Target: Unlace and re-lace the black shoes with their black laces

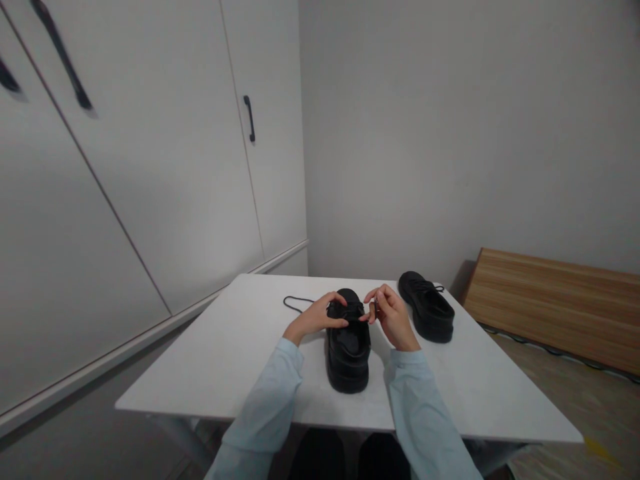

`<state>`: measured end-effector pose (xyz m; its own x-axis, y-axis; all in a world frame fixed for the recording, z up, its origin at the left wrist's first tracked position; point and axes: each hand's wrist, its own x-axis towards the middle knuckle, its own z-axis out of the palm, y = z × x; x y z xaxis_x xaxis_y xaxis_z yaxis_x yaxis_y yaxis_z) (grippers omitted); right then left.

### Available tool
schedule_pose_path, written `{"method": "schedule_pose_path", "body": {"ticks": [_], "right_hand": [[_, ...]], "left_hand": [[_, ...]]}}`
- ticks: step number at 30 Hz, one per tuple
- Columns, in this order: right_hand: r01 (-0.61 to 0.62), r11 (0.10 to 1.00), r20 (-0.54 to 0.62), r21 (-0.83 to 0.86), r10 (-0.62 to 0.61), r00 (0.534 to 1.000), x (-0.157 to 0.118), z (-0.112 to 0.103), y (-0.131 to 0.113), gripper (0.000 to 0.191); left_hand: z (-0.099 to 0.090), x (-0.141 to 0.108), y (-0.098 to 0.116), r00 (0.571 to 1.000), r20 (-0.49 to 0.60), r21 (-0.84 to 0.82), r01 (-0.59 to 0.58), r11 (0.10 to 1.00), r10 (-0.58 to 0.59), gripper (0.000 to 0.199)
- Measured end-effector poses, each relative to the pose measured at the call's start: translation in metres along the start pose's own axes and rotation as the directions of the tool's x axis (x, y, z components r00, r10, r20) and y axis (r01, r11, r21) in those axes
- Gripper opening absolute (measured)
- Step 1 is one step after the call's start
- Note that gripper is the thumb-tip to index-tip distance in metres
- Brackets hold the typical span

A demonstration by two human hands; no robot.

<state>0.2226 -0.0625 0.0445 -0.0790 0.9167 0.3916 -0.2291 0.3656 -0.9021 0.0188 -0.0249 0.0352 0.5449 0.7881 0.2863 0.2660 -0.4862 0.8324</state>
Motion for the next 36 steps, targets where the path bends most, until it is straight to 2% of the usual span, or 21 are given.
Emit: {"method": "schedule_pose_path", "body": {"ticks": [7, 12, 16, 20, 22, 23, 25, 28, 30, 32, 36], "right_hand": [[-0.029, 0.994, 0.122, 0.104, 0.017, 0.992, -0.004, 0.002, -0.010, 0.028], [-0.046, 0.986, 0.249, 0.159, 0.005, 0.968, -0.006, 0.000, -0.011, 0.025], [-0.031, 0.990, 0.309, 0.135, -0.012, 0.951, -0.007, -0.003, -0.012, 0.020], [0.055, 0.995, 0.339, 0.089, -0.082, 0.937, -0.006, -0.006, -0.012, 0.013], [0.088, 0.996, 0.345, 0.032, -0.093, 0.934, -0.005, -0.007, -0.011, 0.011], [0.093, 0.996, 0.342, 0.007, -0.090, 0.935, -0.005, -0.007, -0.011, 0.012], [0.084, 0.996, 0.310, -0.011, -0.077, 0.948, -0.004, -0.007, -0.010, 0.016], [0.059, 0.998, 0.219, 0.034, -0.066, 0.974, -0.004, -0.006, -0.011, 0.021], [0.069, 0.995, 0.140, 0.072, -0.079, 0.987, -0.003, -0.004, -0.011, 0.021], [0.098, 0.991, 0.058, 0.090, -0.103, 0.993, -0.001, -0.003, -0.010, 0.019], [0.115, 0.992, -0.130, 0.044, -0.108, 0.986, 0.005, -0.004, -0.002, 0.015]], "left_hand": [[-0.001, 0.000, 0.000, 1.000, 0.016, 0.013, -0.018, 1.000, 0.017, 0.040], [0.001, 0.000, 0.002, 1.000, 0.019, 0.006, 0.023, 1.000, -0.023, 0.042], [0.001, 0.000, -0.002, 1.000, 0.002, -0.027, 0.025, 0.999, -0.025, 0.047], [0.000, 0.001, -0.004, 1.000, 0.002, -0.071, 0.004, 0.997, -0.004, 0.051], [-0.002, 0.003, -0.005, 1.000, -0.029, -0.116, -0.013, 0.993, 0.010, 0.045], [-0.003, 0.005, -0.007, 0.997, -0.078, -0.136, -0.020, 0.991, 0.009, 0.039], [-0.006, 0.009, -0.011, 0.970, -0.241, -0.155, -0.017, 0.988, -0.022, 0.029], [-0.012, 0.013, -0.023, 0.858, -0.502, -0.086, 0.075, 0.993, -0.108, 0.024], [-0.015, 0.014, -0.032, 0.798, -0.591, 0.025, 0.165, 0.986, -0.119, 0.016], [-0.016, 0.013, -0.040, 0.787, -0.610, 0.161, 0.237, 0.958, -0.093, 0.010], [-0.013, 0.011, -0.048, 0.824, -0.563, 0.432, 0.362, 0.826, -0.066, 0.016]]}}
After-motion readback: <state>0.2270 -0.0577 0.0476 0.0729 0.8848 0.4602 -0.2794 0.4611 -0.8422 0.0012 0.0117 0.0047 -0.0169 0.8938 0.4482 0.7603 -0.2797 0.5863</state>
